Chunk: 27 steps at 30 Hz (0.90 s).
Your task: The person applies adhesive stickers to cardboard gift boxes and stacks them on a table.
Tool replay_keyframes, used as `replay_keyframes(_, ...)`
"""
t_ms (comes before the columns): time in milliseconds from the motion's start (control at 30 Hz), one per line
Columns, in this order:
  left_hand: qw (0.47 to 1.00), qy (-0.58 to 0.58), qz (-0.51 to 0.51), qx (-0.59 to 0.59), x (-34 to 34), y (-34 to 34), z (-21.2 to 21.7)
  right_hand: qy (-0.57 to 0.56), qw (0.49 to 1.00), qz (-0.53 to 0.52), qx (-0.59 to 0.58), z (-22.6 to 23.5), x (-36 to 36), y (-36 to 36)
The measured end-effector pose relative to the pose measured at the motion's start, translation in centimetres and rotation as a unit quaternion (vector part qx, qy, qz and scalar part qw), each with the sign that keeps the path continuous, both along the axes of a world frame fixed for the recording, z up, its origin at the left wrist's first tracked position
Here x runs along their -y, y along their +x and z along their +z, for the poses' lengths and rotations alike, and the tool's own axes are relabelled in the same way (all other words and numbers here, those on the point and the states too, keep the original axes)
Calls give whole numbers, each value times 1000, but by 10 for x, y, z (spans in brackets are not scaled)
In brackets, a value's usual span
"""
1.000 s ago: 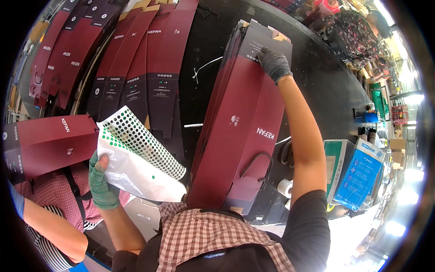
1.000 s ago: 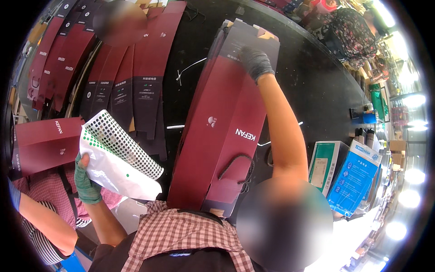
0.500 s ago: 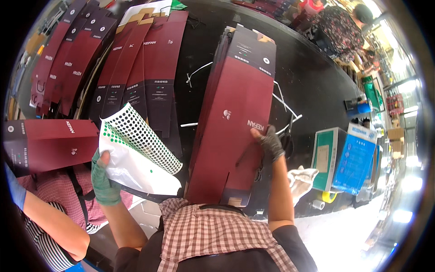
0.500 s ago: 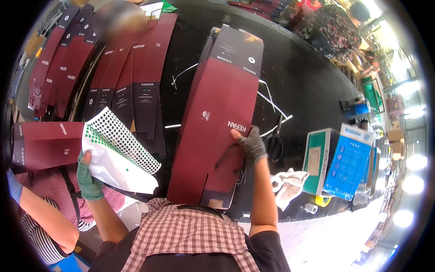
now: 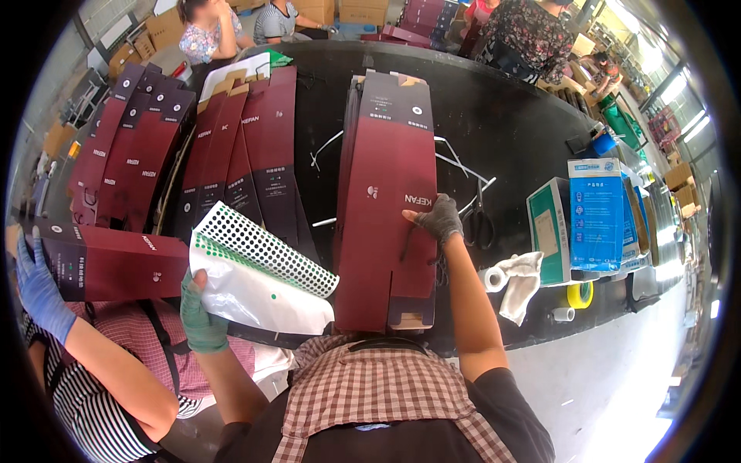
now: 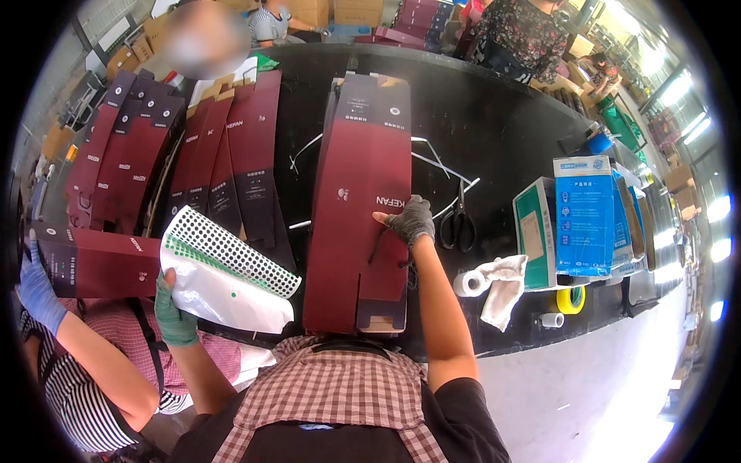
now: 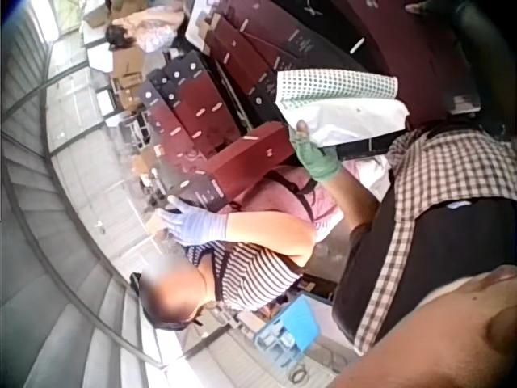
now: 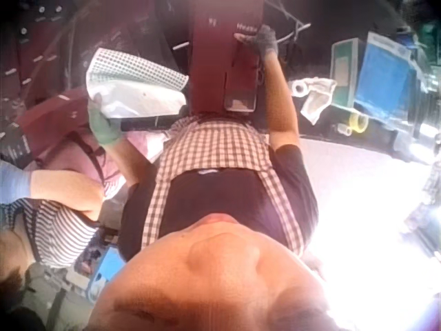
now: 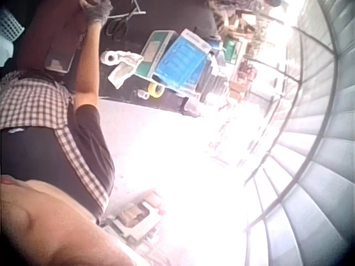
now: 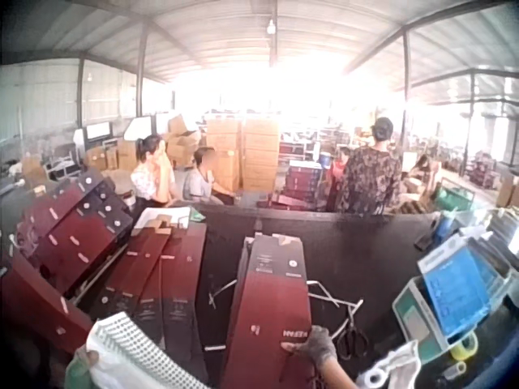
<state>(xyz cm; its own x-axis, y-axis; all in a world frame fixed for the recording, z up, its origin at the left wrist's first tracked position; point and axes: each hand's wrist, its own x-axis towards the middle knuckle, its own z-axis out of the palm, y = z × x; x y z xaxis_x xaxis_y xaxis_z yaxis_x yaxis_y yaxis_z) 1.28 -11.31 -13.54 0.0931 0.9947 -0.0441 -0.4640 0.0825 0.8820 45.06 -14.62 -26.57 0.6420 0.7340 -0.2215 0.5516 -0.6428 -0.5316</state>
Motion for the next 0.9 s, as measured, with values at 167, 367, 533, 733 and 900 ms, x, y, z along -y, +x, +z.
replay_keyframes(167, 1000, 0, 6, 6, 11, -15, 3, 237, 954, -13, -182, -12, -2, 13)
replay_keyframes(367, 1000, 10, 21, 17, 9, -36, 1, 359, 879, 117, -292, 86, -1, 72)
replay_keyframes(533, 999, 1, 20, 36, 10, -40, 3, 365, 915, 138, -103, 211, 11, 53)
replay_keyframes(733, 999, 5, 11, 51, 5, -44, -9, 305, 928, 105, -186, 267, 6, 50)
replay_keyframes(900, 999, -17, 16, 47, 5, -31, -5, 225, 955, 176, -81, 99, -35, 115)
